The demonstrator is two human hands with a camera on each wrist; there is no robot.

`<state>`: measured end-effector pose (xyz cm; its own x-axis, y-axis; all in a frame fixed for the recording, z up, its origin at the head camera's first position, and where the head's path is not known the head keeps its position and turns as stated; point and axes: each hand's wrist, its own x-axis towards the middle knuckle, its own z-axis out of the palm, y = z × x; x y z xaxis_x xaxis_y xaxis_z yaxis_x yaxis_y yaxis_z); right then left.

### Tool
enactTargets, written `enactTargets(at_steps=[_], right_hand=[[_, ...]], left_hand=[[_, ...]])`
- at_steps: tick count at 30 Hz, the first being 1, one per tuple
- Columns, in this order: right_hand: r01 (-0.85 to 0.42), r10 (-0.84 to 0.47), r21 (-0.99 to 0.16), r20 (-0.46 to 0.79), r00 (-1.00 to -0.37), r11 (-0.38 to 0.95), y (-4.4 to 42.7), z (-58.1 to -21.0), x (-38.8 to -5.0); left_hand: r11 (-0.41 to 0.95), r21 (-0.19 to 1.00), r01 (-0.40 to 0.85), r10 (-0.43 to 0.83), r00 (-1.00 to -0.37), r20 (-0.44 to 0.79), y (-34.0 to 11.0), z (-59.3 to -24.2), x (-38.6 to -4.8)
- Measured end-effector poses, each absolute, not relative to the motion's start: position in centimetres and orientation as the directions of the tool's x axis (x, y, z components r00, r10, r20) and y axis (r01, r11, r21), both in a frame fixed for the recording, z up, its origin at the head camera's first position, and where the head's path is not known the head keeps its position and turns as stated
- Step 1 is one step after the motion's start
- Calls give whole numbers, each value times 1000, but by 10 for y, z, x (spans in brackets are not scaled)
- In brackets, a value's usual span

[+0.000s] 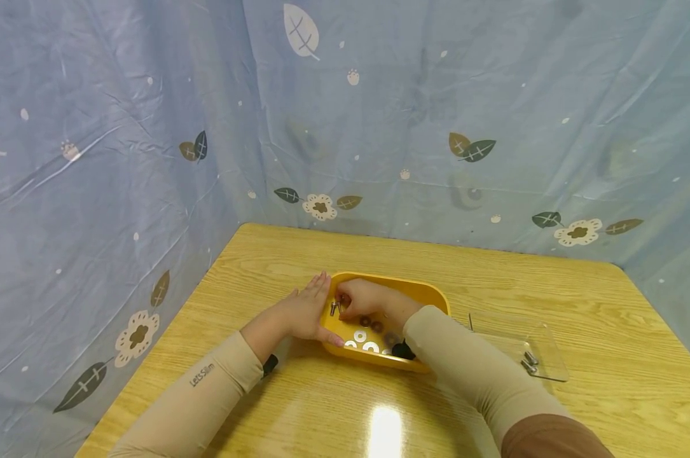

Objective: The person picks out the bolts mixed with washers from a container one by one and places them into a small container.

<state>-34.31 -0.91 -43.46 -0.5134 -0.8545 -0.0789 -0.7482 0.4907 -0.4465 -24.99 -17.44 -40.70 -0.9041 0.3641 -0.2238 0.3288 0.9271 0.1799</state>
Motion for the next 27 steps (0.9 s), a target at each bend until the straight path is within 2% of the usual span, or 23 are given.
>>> enactTargets(at_steps=[13, 22, 27], right_hand=[[-757, -882, -475, -101, -460, 449, 0, -426, -348], [-724, -877, -537, -66, -476, 434, 8, -407, -349], [-708, -884, -581, -44, -465, 401, 16, -395, -345]], left_hand=[[926, 192, 325, 364, -904, -224, -173, -406, -249], [926, 195, 322, 361, -906, -221, -174, -405, -249], [926, 198, 322, 363, -904, -224, -173, -404, -248]])
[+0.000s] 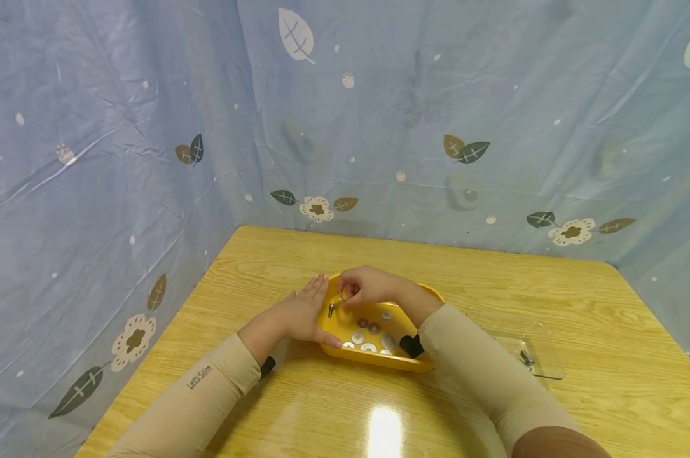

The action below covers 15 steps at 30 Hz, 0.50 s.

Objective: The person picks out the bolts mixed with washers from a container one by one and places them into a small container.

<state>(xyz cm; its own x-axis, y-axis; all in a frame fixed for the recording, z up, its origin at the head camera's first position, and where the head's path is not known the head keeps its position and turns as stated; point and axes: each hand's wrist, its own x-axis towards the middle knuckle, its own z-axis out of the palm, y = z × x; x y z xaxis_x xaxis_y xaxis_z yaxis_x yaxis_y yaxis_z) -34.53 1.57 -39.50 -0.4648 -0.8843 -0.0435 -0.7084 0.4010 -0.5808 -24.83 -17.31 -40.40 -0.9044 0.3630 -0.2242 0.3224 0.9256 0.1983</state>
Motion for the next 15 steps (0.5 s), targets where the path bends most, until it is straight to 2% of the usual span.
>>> enactTargets(at_steps=[7, 15], right_hand=[[-719, -891, -591, 2, -454, 365, 32, -375, -338], [-731, -875, -575, 54, -480, 366, 54, -354, -333]], left_hand=[[926, 195, 324, 363, -905, -221, -173, -404, -248], [924, 196, 327, 365, -907, -209, -172, -404, -247]])
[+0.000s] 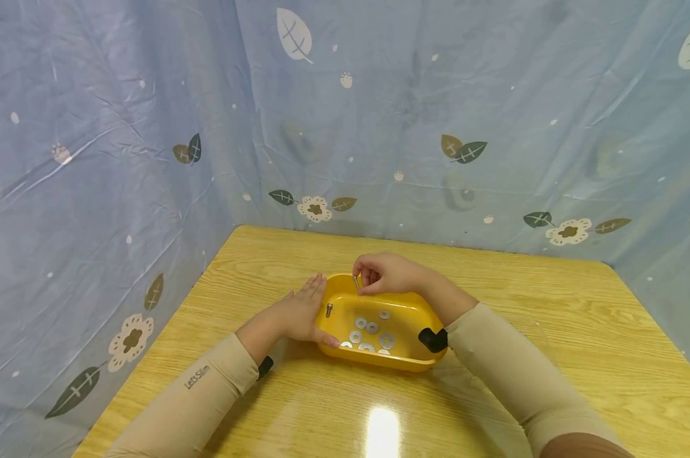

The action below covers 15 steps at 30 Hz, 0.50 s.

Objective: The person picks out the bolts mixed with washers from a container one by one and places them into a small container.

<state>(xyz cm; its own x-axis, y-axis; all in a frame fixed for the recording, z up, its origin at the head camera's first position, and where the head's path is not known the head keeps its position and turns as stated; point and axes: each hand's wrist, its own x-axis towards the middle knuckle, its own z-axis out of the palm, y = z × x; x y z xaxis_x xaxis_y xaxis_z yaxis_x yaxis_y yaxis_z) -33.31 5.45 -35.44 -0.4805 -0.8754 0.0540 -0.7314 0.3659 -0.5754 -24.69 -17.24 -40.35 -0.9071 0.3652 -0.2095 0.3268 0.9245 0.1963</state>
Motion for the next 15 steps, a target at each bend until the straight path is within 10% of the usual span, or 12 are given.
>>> enactTargets(at_steps=[15], right_hand=[[-669, -829, -628, 66, -555, 398, 115, -330, -329]], left_hand=[[924, 184, 334, 371, -901, -226, -172, -401, -246]])
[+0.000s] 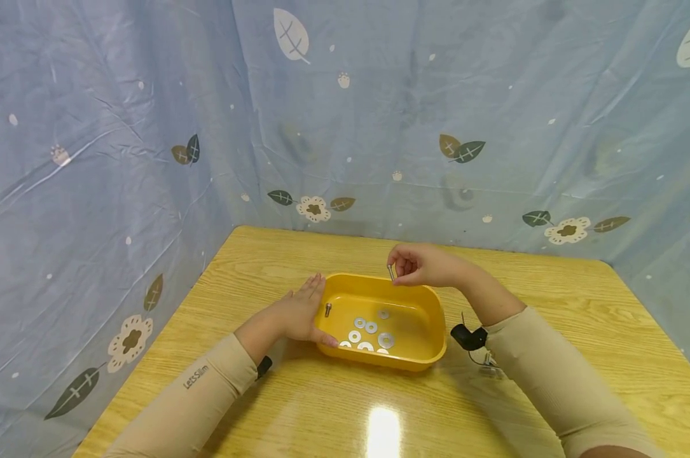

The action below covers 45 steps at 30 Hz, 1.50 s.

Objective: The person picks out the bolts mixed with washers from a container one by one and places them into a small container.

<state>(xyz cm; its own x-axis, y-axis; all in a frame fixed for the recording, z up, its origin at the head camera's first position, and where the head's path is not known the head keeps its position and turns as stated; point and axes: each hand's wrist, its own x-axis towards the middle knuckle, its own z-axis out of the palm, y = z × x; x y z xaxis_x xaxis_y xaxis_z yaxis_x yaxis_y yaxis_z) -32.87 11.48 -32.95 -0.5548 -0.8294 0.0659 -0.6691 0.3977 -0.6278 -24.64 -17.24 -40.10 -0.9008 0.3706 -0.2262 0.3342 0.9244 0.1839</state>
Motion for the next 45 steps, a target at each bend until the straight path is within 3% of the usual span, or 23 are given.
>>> enactTargets(at_steps=[9, 22, 36, 45], right_hand=[[-659, -802, -606, 58, -595, 445, 154, -324, -326], [-592, -753, -670, 74, -654, 448, 218, -333, -319], [-529, -743, -717, 23, -668, 453, 254, -347, -311], [-480, -789, -768, -53, -612, 424, 260, -366, -308]], left_hand=[[924, 183, 335, 371, -902, -222, -172, -400, -247], [931, 155, 331, 359, -905, -228, -173, -405, -249], [926, 163, 340, 370, -904, -217, -173, -409, -250], [928, 162, 336, 365, -908, -208, -173, -410, -250]])
